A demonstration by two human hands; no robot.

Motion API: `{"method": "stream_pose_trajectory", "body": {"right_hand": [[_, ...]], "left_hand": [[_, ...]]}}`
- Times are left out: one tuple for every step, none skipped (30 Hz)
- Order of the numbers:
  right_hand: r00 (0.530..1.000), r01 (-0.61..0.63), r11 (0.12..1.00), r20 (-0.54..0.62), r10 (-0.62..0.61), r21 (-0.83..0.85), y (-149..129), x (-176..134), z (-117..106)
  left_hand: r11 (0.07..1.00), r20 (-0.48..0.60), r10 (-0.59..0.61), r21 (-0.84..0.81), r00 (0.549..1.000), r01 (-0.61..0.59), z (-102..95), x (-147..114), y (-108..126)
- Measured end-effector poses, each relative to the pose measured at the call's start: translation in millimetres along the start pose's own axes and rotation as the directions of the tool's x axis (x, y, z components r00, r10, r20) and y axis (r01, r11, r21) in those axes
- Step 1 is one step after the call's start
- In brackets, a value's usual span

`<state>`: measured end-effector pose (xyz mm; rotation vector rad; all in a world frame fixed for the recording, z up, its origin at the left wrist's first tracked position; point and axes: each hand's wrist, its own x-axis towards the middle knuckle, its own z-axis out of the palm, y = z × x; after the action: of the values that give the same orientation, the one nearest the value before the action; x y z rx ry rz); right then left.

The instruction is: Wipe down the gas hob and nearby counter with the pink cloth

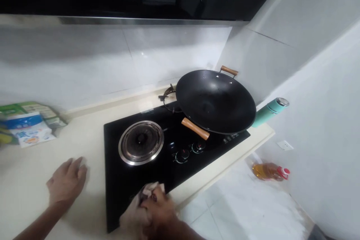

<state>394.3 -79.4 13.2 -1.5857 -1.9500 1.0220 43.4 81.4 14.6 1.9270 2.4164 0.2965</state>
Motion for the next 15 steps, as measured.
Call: {"method": "stream_pose_trajectory", "body": {"right_hand": [[1.0,0.0,0.996,0.026,-0.002,0.088,-6,10,-5],[1.0,-0.016,0.988,0.016,0.014,0.154,-12,22,-16],[0.999,-0.033,0.981,-0.019,0.037,0.19,-17,36,-31],[0.993,-0.044,0.984,-0.096,0.061,0.173,-20,51,-51],[0.979,-0.05,0.993,-0.19,0.07,0.11,-21,67,-73],[0.964,-0.067,0.998,-0.257,0.069,0.017,-19,84,-97],[0.949,-0.113,0.989,-0.305,0.078,-0.098,-14,99,-121],[0.94,-0.198,0.951,-0.323,0.115,-0.237,-7,114,-144],[0.923,-0.317,0.875,-0.33,0.196,-0.366,3,126,-164],[0.909,-0.377,0.835,-0.334,0.25,-0.4,14,137,-181],[0.898,-0.416,0.802,-0.333,0.288,-0.429,26,145,-194],[0.887,-0.45,0.769,-0.326,0.326,-0.455,37,152,-202],[0.881,-0.467,0.748,-0.315,0.352,-0.472,47,157,-206],[0.88,-0.474,0.724,-0.3,0.368,-0.501,54,161,-206],[0.879,-0.476,0.701,-0.285,0.381,-0.531,58,164,-203]], "left_hand": [[1.0,-0.004,0.003,0.003,1.0,-0.003,0.1,0,-1],[1.0,-0.005,0.008,0.005,1.0,-0.008,0.0,0,-1],[1.0,-0.006,0.011,0.007,1.0,-0.011,-0.3,-1,-1],[1.0,-0.009,0.015,0.008,1.0,-0.015,-0.6,-1,-1],[1.0,-0.014,0.021,0.009,1.0,-0.021,-0.8,-1,-1],[1.0,-0.021,0.027,0.01,0.999,-0.027,-0.9,-1,-1],[0.999,-0.027,0.031,0.012,0.999,-0.031,-0.8,-1,-1],[0.999,-0.031,0.033,0.015,0.999,-0.032,-0.5,-1,-1],[0.999,-0.034,0.033,0.017,0.999,-0.032,0.1,-2,-2],[0.999,-0.033,0.032,0.018,0.999,-0.031,0.8,-2,-2],[0.999,-0.031,0.029,0.019,0.999,-0.028,1.7,-2,-3],[0.999,-0.029,0.026,0.021,0.999,-0.025,2.7,-2,-4],[0.999,-0.026,0.022,0.025,0.999,-0.022,3.7,-2,-4],[0.999,-0.025,0.019,0.032,1.0,-0.018,4.7,-2,-4],[0.999,-0.027,0.015,0.039,1.0,-0.014,5.7,-2,-5]]}}
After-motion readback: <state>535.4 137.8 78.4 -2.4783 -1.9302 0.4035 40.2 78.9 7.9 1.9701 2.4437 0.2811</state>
